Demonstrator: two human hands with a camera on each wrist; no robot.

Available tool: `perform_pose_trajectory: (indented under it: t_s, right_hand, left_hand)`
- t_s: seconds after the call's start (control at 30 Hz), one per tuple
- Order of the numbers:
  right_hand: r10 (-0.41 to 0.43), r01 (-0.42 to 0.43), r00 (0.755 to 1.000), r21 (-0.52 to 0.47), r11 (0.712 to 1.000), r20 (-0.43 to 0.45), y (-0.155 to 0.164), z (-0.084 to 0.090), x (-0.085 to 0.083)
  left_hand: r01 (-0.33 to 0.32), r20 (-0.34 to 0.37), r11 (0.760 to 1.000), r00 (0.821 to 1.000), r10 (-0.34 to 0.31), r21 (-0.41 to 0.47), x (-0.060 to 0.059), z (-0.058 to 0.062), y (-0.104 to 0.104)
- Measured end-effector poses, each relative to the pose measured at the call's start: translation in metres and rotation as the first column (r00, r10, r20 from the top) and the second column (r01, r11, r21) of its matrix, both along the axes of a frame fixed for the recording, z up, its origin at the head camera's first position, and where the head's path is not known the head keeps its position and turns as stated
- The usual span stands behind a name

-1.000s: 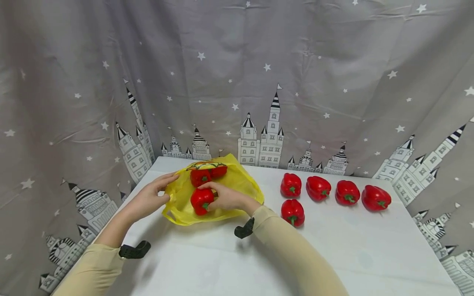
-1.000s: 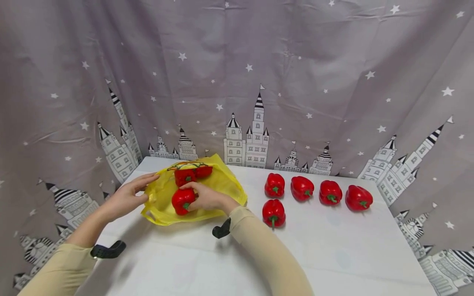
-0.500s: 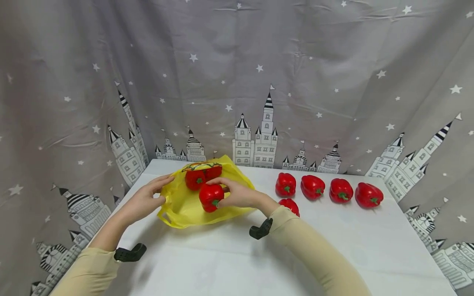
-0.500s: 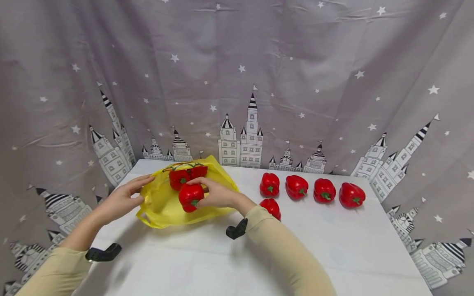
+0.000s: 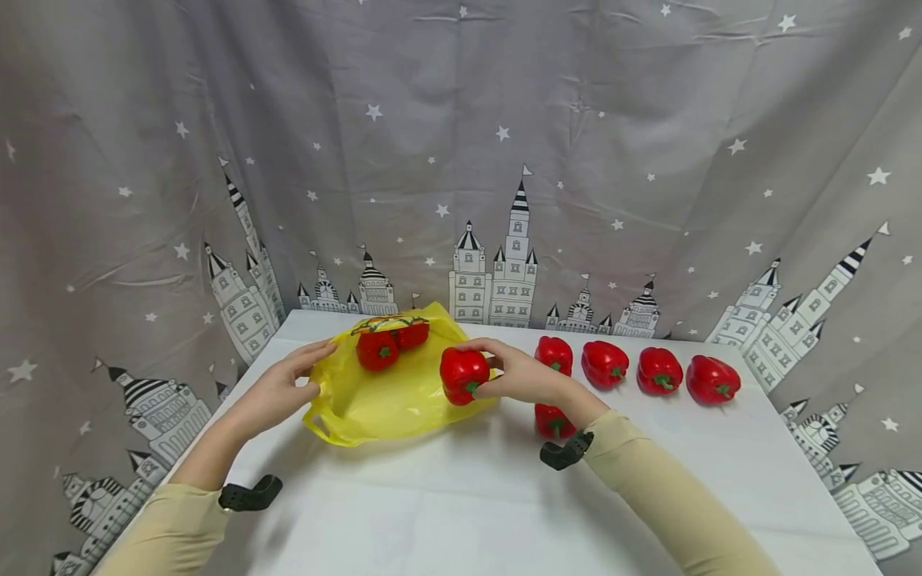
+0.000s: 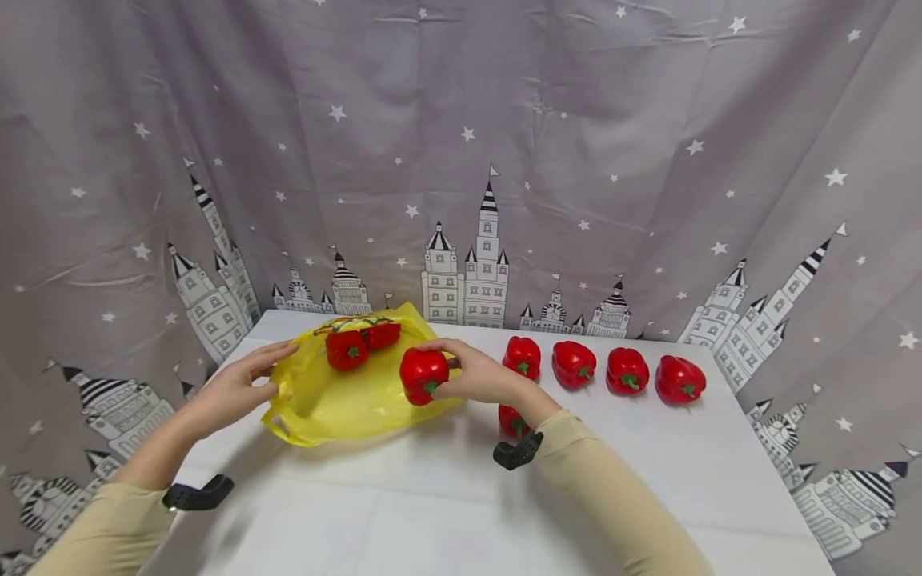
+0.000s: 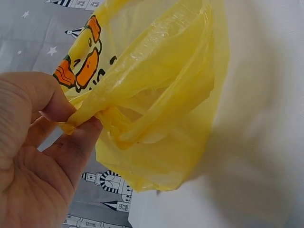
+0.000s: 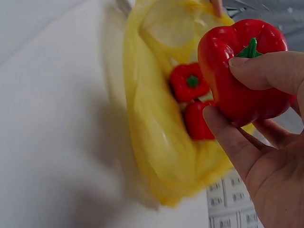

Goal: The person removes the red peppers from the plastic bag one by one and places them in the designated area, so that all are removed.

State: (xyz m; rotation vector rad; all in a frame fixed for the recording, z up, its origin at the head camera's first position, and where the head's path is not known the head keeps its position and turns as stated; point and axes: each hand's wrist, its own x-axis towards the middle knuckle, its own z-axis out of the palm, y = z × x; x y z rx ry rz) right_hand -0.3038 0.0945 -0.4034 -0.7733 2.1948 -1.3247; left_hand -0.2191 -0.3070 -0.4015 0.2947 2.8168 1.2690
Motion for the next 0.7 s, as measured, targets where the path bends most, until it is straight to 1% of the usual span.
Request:
perform_pose_trajectory:
  t_s: [0.23, 0.43, 0.57, 0.7]
  right_hand:
    - [-0.096, 0.096, 0.995, 0.004, 0.995, -0.036, 0.044, 0.009, -0.001]
    - [-0.212, 0.213, 0.977, 0.043, 0.976, -0.038, 0.083, 0.013, -0.001]
    - [-0.248, 0.249, 0.968, 0.044, 0.967, -0.039, 0.107, 0.012, 0.002]
    - [-0.27, 0.272, 0.962, 0.034, 0.962, -0.049, 0.13, 0.006, 0.006]
  left_hand:
    - [-0.003, -0.012, 1.0, 1.0, 0.003, 0.011, -0.006, -0.001, -0.003]
    - [-0.028, -0.006, 0.999, 1.0, 0.028, 0.04, -0.009, 0.0, -0.004]
    - [-0.039, 0.006, 0.999, 0.999, 0.038, 0.038, -0.012, -0.002, -0.004]
    - [-0.034, 0.014, 0.999, 0.999, 0.033, 0.035, -0.014, -0.004, -0.002]
